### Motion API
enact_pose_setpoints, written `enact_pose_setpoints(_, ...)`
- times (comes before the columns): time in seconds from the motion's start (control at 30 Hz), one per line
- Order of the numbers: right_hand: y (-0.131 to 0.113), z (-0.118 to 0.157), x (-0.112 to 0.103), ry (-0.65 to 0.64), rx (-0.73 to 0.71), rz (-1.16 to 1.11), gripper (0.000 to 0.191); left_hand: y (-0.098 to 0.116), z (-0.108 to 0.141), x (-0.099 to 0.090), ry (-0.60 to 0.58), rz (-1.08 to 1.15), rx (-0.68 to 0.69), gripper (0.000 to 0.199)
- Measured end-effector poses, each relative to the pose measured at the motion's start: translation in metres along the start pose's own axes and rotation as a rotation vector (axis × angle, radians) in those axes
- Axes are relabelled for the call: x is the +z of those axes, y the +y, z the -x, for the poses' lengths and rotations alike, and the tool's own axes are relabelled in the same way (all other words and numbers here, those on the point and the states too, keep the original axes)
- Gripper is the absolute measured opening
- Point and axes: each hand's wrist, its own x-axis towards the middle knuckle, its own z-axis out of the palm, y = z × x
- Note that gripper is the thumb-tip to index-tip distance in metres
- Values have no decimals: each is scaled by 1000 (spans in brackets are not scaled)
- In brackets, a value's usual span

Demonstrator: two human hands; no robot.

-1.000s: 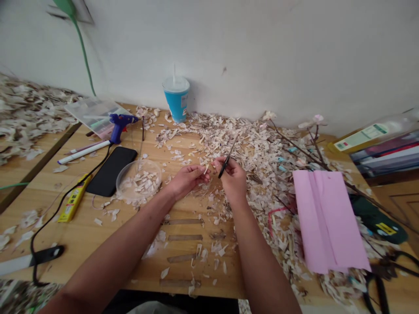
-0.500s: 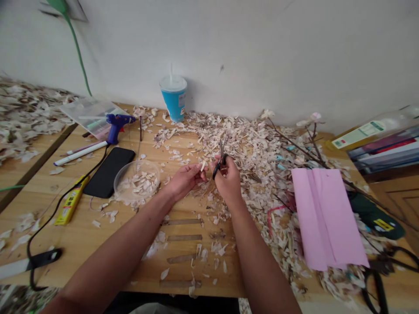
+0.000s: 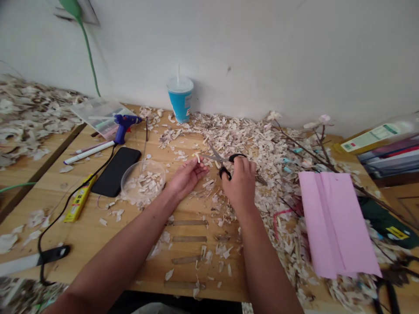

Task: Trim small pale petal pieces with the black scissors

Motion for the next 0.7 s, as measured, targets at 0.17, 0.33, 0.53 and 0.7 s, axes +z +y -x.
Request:
enact_pose_setpoints(0.17,-11,4,-4,8,40,147,27,2,-1,-1,56,82,88,21)
enact_pose_setpoints(0.33,-25,9,-4,-31,-2,178,25,3,-4,-1,126,121,195,18)
enact_pose_setpoints(0.53,-33,11,-2,-72,-13,174,27,2,-6,-1,159,114,242,21)
enact_pose_setpoints(0.7,-33,11,-1,-78,-5,200,26,0,-4,1,129,77,217,20)
